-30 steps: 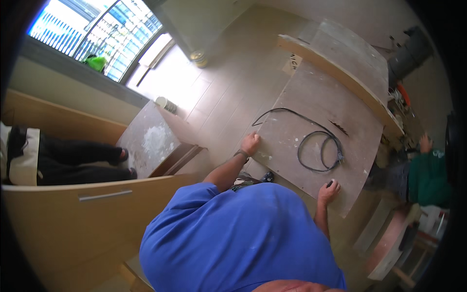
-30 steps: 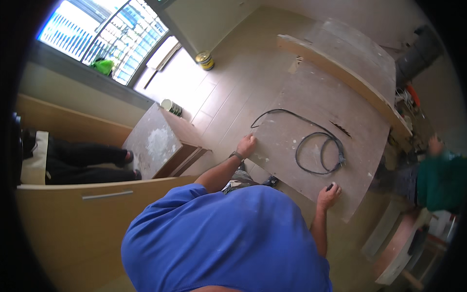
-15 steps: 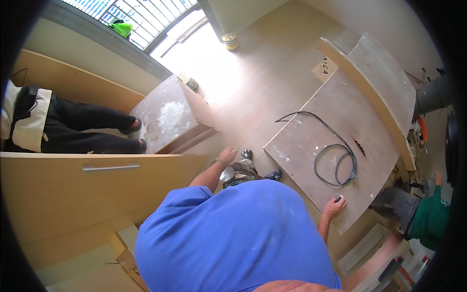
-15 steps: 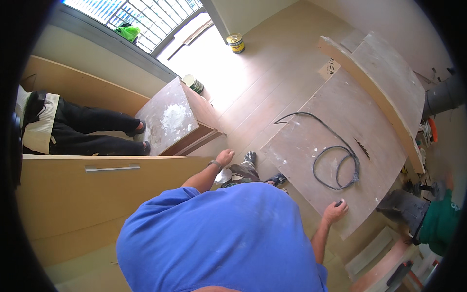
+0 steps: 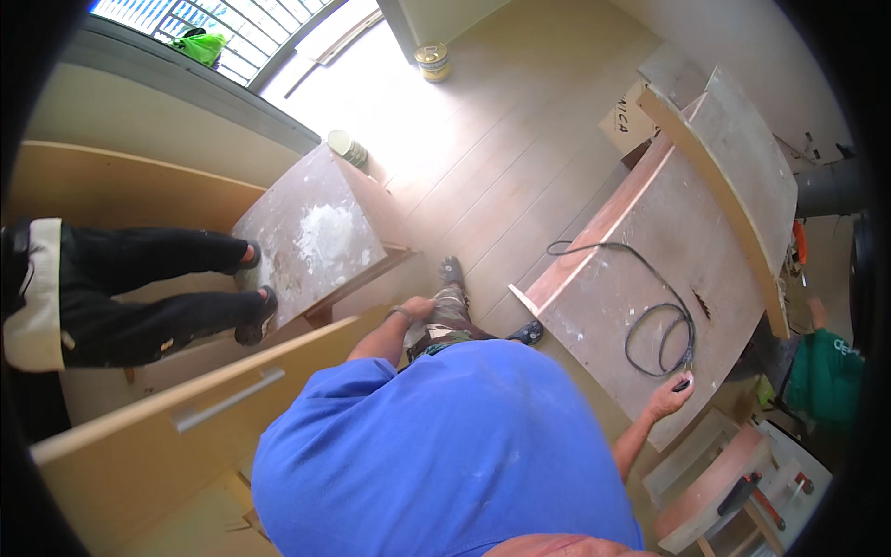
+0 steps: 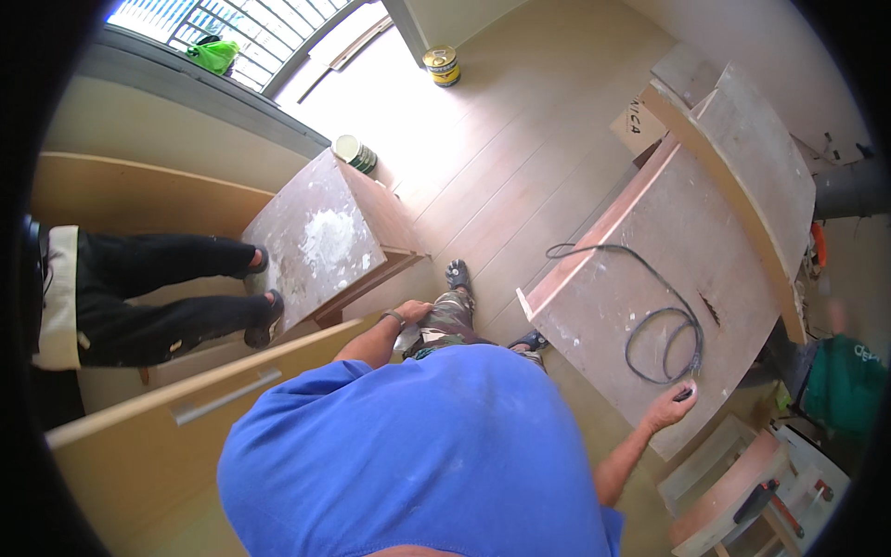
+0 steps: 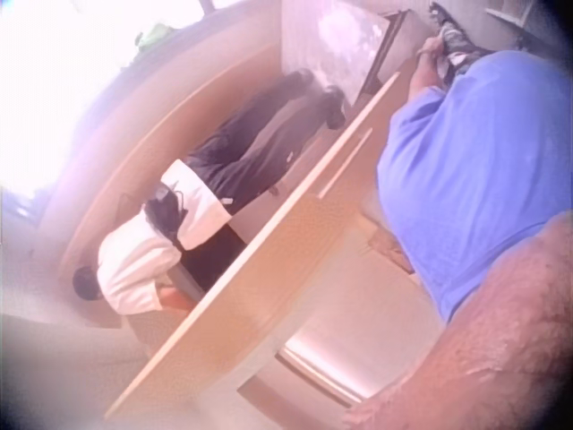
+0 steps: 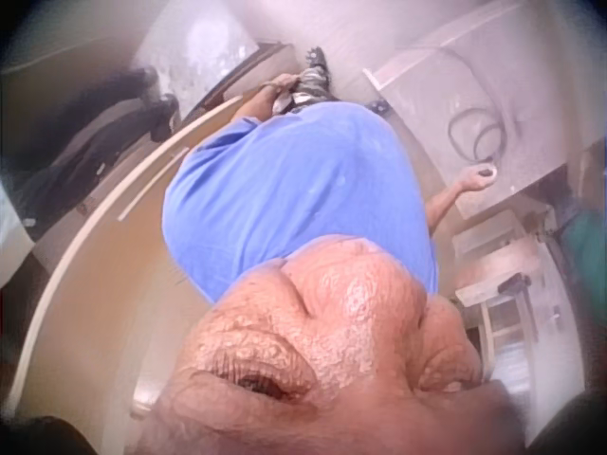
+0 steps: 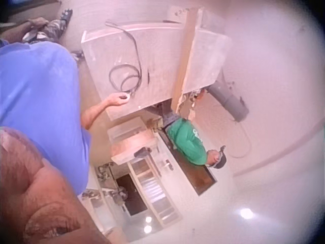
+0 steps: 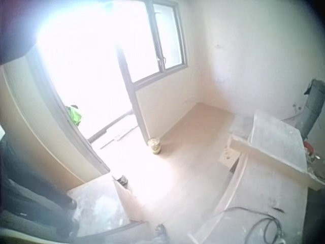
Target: The person walks through a room under renovation, cleans a kitchen countertop with a sponge, and then handles large wooden panels. They open a cabinet door and lift a large piece of wood, placing it on a workbench.
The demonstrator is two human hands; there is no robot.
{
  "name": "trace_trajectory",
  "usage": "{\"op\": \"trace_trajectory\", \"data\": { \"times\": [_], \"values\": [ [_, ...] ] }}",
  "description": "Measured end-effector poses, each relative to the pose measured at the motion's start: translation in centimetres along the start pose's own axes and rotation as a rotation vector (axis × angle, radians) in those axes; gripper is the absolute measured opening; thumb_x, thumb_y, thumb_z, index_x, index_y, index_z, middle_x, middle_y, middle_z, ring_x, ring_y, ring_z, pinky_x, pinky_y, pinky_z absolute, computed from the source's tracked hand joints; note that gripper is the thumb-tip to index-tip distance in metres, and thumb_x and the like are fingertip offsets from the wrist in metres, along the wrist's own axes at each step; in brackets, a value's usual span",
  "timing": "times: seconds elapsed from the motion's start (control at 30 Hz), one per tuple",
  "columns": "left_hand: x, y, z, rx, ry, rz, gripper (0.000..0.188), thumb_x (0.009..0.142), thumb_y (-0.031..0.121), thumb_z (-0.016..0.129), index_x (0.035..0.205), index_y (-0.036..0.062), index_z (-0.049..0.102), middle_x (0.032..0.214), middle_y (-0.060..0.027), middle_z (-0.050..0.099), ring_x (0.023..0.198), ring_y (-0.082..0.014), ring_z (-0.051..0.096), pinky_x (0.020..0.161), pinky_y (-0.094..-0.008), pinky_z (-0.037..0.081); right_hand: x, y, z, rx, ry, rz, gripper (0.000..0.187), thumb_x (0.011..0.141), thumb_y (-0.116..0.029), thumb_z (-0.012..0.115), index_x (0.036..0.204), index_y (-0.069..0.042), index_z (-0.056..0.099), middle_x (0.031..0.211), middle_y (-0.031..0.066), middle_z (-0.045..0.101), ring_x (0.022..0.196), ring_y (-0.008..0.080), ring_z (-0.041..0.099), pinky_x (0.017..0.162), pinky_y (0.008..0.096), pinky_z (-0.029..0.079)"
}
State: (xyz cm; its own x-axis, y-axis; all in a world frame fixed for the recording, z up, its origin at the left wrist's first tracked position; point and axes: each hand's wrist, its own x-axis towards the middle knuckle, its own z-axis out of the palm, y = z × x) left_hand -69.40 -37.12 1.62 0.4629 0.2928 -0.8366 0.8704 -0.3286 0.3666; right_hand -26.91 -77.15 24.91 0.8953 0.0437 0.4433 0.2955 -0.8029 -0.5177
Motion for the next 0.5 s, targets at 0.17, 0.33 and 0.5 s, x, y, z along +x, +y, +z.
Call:
{"op": "trace_trajectory", "data": {
  "times": [0.17,0.33,0.5],
  "values": [
    [3.5,-2.7,-6.4,0.056,-0.098,0.030,0.037,0.089,0.029,0.035,0.116,0.0149,0.056,0.111,-0.0178,0.058,0.103,-0.0345,0.055,0.091,-0.0385,0.043,-2.5,-10.5,6.8,0.086,-0.181,-0.123,0.025,0.090,-0.017,0.049,0.104,0.003,0.054,0.099,0.0188,0.059,0.092,0.0320,0.058,0.081,0.0356,0.045],
    [4.4,-3.1,-9.3,-0.190,0.084,-0.077,0.043,0.081,0.036,0.045,0.099,0.0012,0.063,0.103,-0.0220,0.061,0.099,-0.0366,0.057,0.089,-0.0390,0.042,-6.0,-17.9,13.1,0.051,-0.448,-0.215,0.021,0.086,-0.010,0.049,0.103,0.003,0.054,0.096,0.0200,0.058,0.091,0.0351,0.055,0.079,0.0402,0.045],
    [5.5,-1.6,-14.0,-0.184,0.112,0.016,0.043,0.081,0.033,0.044,0.095,-0.0024,0.062,0.100,-0.0257,0.059,0.098,-0.0383,0.056,0.086,-0.0427,0.042,-6.8,-20.1,16.0,0.051,-0.444,-0.235,0.022,0.083,-0.005,0.049,0.103,0.002,0.054,0.097,0.0197,0.057,0.092,0.0356,0.055,0.080,0.0416,0.044]
  ]
}}
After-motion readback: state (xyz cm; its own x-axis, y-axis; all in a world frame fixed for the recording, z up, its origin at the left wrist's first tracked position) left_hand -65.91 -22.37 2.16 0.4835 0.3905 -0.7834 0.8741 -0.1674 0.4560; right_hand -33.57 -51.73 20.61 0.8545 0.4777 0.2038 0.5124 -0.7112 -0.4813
